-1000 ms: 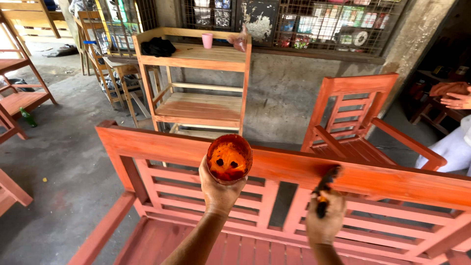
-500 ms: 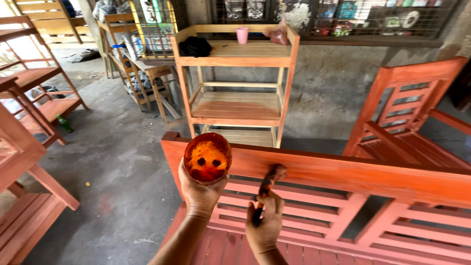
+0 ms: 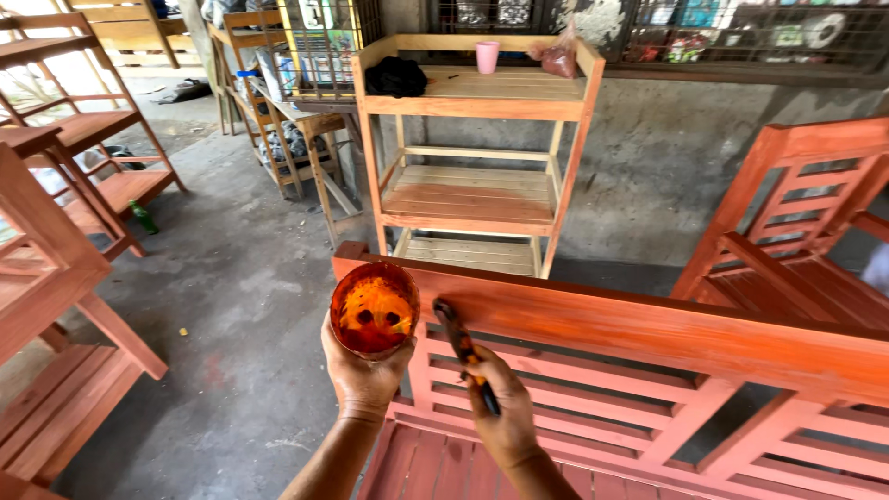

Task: The person pours red wood stain from a bottle into a cup, then uses a brush to apply the stain onto wooden benches and chairs, coating the backrest slats, armrests and seat frames. A coworker repositions chairs nearby while the person brushes different surfaces.

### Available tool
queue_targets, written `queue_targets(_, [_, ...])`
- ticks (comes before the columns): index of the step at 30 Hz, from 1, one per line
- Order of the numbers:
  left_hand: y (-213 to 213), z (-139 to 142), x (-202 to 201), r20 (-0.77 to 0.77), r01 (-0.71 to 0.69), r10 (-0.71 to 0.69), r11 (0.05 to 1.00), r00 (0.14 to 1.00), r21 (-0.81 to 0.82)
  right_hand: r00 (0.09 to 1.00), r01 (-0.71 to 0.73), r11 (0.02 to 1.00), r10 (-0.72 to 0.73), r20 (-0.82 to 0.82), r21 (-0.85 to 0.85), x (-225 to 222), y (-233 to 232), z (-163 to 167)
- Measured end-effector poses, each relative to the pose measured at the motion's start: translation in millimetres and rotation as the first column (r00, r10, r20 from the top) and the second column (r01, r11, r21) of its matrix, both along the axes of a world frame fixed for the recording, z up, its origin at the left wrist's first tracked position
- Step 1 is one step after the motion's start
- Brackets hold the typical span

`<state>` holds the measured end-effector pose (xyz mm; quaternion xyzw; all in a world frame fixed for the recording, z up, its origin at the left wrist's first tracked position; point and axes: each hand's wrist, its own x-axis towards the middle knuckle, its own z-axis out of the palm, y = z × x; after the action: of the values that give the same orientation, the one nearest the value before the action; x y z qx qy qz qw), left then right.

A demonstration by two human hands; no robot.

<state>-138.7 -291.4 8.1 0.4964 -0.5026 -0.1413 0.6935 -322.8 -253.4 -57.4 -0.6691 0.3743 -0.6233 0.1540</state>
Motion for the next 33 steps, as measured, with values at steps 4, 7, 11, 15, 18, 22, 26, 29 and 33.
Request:
queue_targets(4, [11.5,-8.4,-53.2,-0.017,0.062,-0.064,0.996,0.998,-0.069,0.973,0.204,0.978,-0.208,-0.100,-0.048,-79.8,27.6,-12.2])
queue_targets(7, [27.3,-16.9,-96.5,-0.034,0.123,-0.124,0.991,0.992,-0.051,0.972,0.225,0.974,-0.223,-0.068,0.019,-140.7,52.0,-23.7])
queue_targets(11, [64.0,-32.6,-146.3,-0.021,0.190,-0.189,0.981,0.982,0.033,0.928,0.372,0.912,-0.363,-0.084,0.173,-226.4,99.6,-32.5])
queue_targets(15, [94.0,-46.7,-186.3,-0.011,0.196,-0.196,0.981,0.981,0.006,0.853,0.510,0.857,-0.492,-0.172,0.075,-312.3,136.2,-26.5])
queue_targets(18, [107.3,-56.7,-199.8,0.001,0.222,-0.223,0.972,0.975,0.074,0.792,0.597,0.795,-0.564,-0.234,0.107,-352.8,158.3,-33.2])
queue_targets(22, [120.7,-65.2,-199.5,0.023,0.197,-0.199,0.978,0.980,0.067,0.737,0.660,0.750,-0.633,-0.236,0.048,-389.4,173.5,-38.3])
queue_targets(26, [128.4,-70.0,-178.0,0.032,0.185,-0.190,0.976,0.981,0.110,0.608,0.794,0.604,-0.782,-0.138,0.072,-400.7,186.8,-34.8])
queue_targets(29, [127.6,-76.3,-160.1,0.003,0.156,-0.159,0.975,0.987,0.158,0.476,0.873,0.488,-0.854,-0.212,-0.004,-374.4,178.7,-34.0])
queue_targets(33, [118.6,-88.3,-127.9,0.009,0.100,-0.103,0.981,0.995,0.167,0.548,0.824,0.564,-0.819,-0.170,-0.057,-294.1,138.6,-33.6])
